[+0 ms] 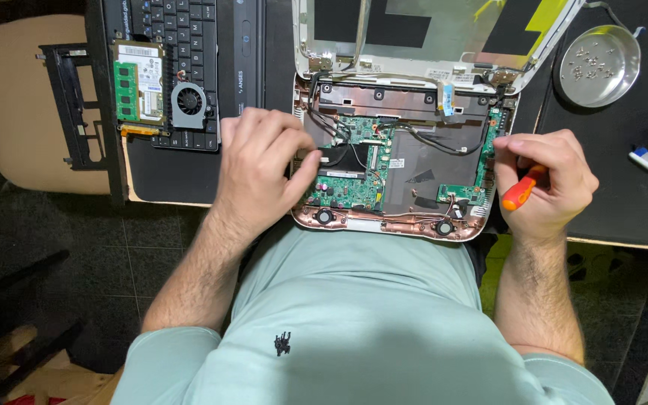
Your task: The person uses a screwdriver to remove screws from the motherboard of a disassembled laptop. They carefully disconnect cables and lift the motherboard out of the chassis, placing it on the table.
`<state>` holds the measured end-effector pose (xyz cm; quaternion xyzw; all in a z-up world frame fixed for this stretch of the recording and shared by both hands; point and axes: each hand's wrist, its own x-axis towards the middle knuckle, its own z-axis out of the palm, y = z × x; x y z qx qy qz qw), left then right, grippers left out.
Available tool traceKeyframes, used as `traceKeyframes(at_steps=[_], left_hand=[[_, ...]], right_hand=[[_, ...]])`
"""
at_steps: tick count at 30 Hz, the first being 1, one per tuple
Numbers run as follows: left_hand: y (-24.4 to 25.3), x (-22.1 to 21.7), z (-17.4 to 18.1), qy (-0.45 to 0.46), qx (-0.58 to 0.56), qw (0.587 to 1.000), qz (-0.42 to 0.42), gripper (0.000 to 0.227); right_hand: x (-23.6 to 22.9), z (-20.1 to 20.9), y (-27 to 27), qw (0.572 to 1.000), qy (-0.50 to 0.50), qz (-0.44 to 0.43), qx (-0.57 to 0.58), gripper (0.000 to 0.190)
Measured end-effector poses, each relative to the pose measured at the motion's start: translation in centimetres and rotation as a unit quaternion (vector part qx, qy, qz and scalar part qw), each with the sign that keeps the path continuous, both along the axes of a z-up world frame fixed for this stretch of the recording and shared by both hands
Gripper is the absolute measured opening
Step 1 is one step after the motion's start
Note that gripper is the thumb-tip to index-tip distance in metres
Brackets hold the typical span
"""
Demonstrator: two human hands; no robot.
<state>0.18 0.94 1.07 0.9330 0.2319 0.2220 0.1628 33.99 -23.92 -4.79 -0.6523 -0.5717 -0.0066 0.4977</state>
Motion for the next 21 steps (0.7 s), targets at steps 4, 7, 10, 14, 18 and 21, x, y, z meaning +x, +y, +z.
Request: traceKeyframes(at_steps=[4,7,10,14,18,21], left_hand=[[-0.1,2.3,-0.6,-0.008,0.013,1.000,-0.022,0.019],[-0.3,4.8,-0.5,0.007,0.033,0.999,-0.041,0.026],[-0.6,6.9,-0.5,0.041,0.058,0.997,-0.030,0.034],[-0.9,8.2,-0.9,0.030,0.067,0.996,-0.046,0.026],[-0.5,8.1,-0.6,0.013,0.035,0.998,-0.051,0.023],[1.0,6.4,0.2,-0.025,0.002,0.999,-0.047,0.020]], right_hand=[[0.0,0.1,0.1,1.000,-0.002,-0.002,-0.006,0.033],[0.0,0.1,0.2,1.000,0.000,0.001,0.004,0.031],[-0.1,0.2,0.4,1.000,0.001,-0.003,0.004,0.028],[0.0,0.3,0.3,1.000,-0.007,-0.005,0.000,0.025],[0.0,0.3,0.3,1.000,-0.010,0.002,-0.001,0.025],[0.0,0.3,-0.1,1.000,-0.013,-0.010,-0.007,0.026]])
